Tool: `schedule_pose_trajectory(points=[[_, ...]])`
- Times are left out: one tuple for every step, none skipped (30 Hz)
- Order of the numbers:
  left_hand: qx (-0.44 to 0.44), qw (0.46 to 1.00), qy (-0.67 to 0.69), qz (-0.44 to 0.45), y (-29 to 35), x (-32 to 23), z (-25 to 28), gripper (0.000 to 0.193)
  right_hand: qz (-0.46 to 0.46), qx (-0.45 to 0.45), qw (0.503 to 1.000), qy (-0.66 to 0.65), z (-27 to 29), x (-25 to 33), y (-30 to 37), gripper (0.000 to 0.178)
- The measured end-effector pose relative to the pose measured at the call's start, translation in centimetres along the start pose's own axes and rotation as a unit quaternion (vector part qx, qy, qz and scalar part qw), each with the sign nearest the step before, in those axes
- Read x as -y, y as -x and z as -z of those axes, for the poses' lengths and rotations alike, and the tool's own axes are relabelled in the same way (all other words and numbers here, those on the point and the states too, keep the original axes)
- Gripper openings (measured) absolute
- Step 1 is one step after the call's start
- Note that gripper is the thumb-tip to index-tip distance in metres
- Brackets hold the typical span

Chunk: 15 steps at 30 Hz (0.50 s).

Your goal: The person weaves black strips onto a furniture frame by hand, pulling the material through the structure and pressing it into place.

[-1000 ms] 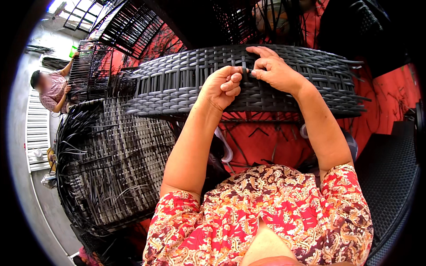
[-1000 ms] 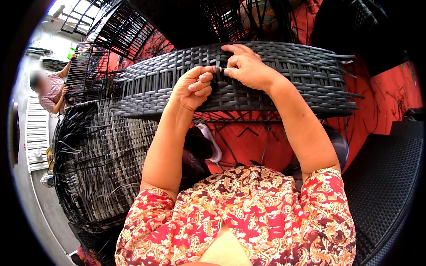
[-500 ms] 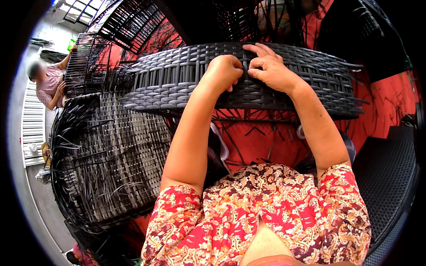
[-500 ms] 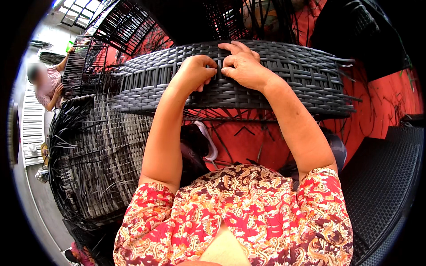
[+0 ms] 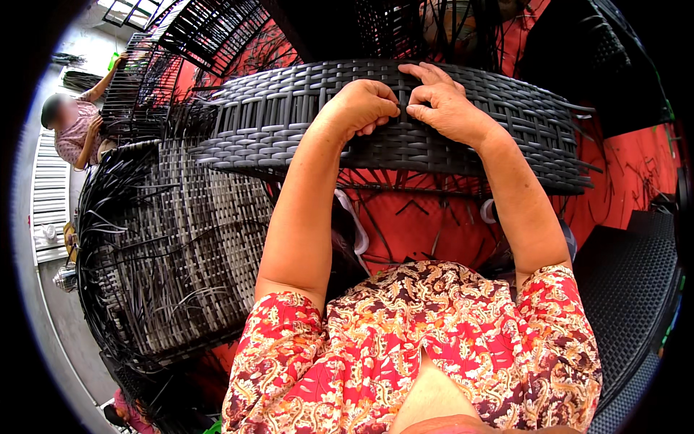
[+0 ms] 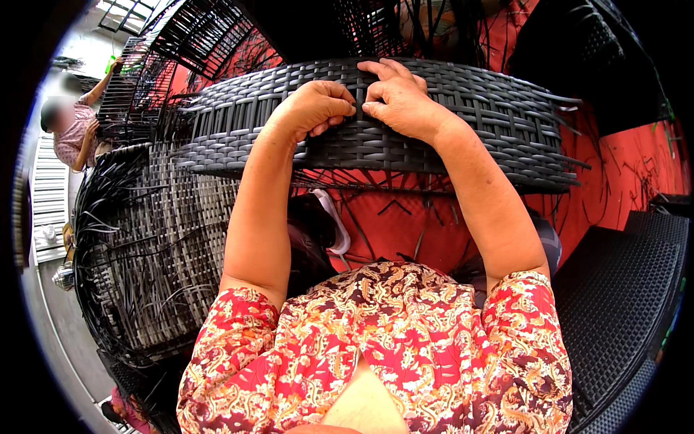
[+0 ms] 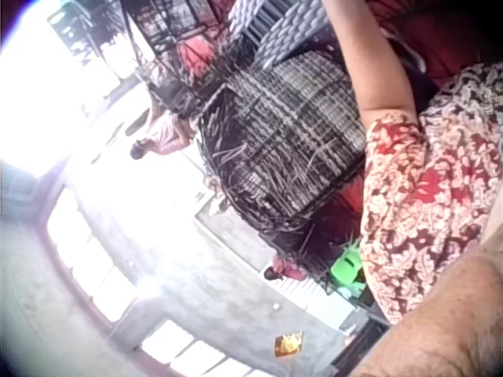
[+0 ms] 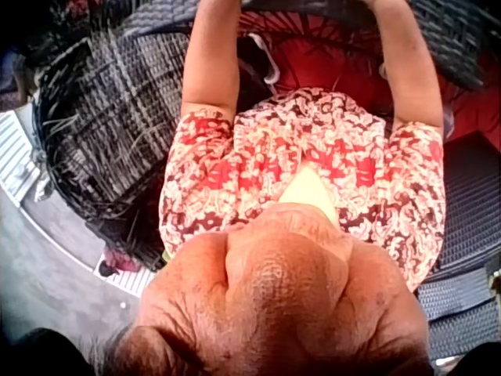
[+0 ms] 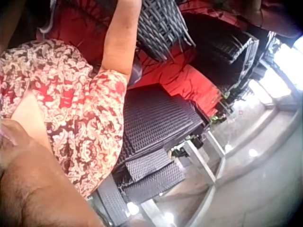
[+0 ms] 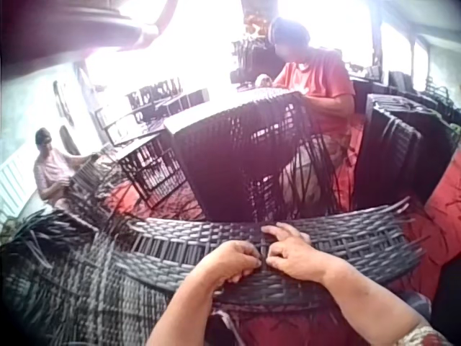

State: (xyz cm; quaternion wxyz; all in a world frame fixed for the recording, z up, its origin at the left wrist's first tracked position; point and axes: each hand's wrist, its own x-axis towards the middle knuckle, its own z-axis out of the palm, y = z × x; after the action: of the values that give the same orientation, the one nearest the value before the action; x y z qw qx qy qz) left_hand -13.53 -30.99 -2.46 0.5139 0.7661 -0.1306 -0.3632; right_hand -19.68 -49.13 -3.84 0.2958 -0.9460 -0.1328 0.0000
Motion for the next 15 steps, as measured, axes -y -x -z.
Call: schedule_pose_trajectory(points=[[-0.003, 1.0, 0.005, -0.002, 0.0, 0.0, 0.0, 0.009, 0.002, -0.001, 1.0, 0.0, 0.0, -0.1, 0.0, 0.015], [-0.003, 1.0, 0.01, -0.008, -0.1, 0.1, -0.1, 0.008, 0.004, -0.001, 1.0, 0.0, 0.0, -0.1, 0.1, 0.015], [-0.004, 1.0, 0.016, -0.014, -0.3, 0.4, -0.1, 0.008, 0.006, -0.003, 1.0, 0.004, 0.0, -0.2, 0.1, 0.014], [-0.006, 1.0, 0.022, -0.02, -0.4, 0.7, -0.1, 0.007, 0.008, -0.005, 1.0, 0.007, 0.0, -0.2, 0.1, 0.014], [-0.012, 0.999, 0.022, -0.02, -0.4, 0.8, -0.2, 0.006, 0.011, -0.007, 1.0, 0.01, 0.0, -0.2, 0.1, 0.013], [-0.017, 0.999, 0.022, -0.021, -0.5, 0.9, -0.2, 0.006, 0.004, -0.014, 1.0, -0.014, 0.1, -0.4, 0.1, 0.012], [-0.022, 0.999, 0.022, -0.021, -0.6, 1.0, -0.1, 0.005, -0.004, -0.021, 0.999, -0.037, 0.1, -0.6, 0.1, 0.012], [-0.023, 0.999, 0.032, -0.031, -0.4, 0.9, 0.0, 0.005, -0.01, -0.027, 0.998, -0.061, 0.2, -0.7, 0.0, 0.012], [-0.024, 0.998, 0.042, -0.041, 0.0, 0.8, 0.1, 0.005, -0.008, -0.062, 0.995, -0.073, 0.3, -0.4, -0.1, 0.013], [-0.025, 0.997, 0.051, -0.05, 0.3, 0.6, 0.3, 0.005, -0.005, -0.096, 0.992, -0.085, 0.4, 0.0, -0.1, 0.014], [-0.028, 0.997, 0.056, -0.054, 0.6, 0.6, 0.8, 0.006, -0.001, -0.13, 0.987, -0.098, 0.6, 0.4, -0.2, 0.016], [-0.03, 0.996, 0.058, -0.056, 0.9, 0.6, 1.5, 0.006, 0.043, -0.112, 0.991, -0.061, 0.7, 0.7, -0.6, 0.019], [-0.031, 0.996, 0.06, -0.059, 1.2, 0.5, 2.1, 0.006, 0.056, -0.087, 0.994, -0.045, 0.4, 0.9, -0.9, 0.019], [-0.041, 0.996, 0.052, -0.06, 1.9, 0.3, 2.4, 0.006, 0.068, -0.062, 0.995, -0.029, -0.1, 1.0, -1.3, 0.019], [-0.039, 0.994, 0.073, -0.07, 2.1, 0.5, 2.8, 0.006, 0.082, -0.038, 0.996, -0.012, -0.5, 1.2, -1.7, 0.019]])
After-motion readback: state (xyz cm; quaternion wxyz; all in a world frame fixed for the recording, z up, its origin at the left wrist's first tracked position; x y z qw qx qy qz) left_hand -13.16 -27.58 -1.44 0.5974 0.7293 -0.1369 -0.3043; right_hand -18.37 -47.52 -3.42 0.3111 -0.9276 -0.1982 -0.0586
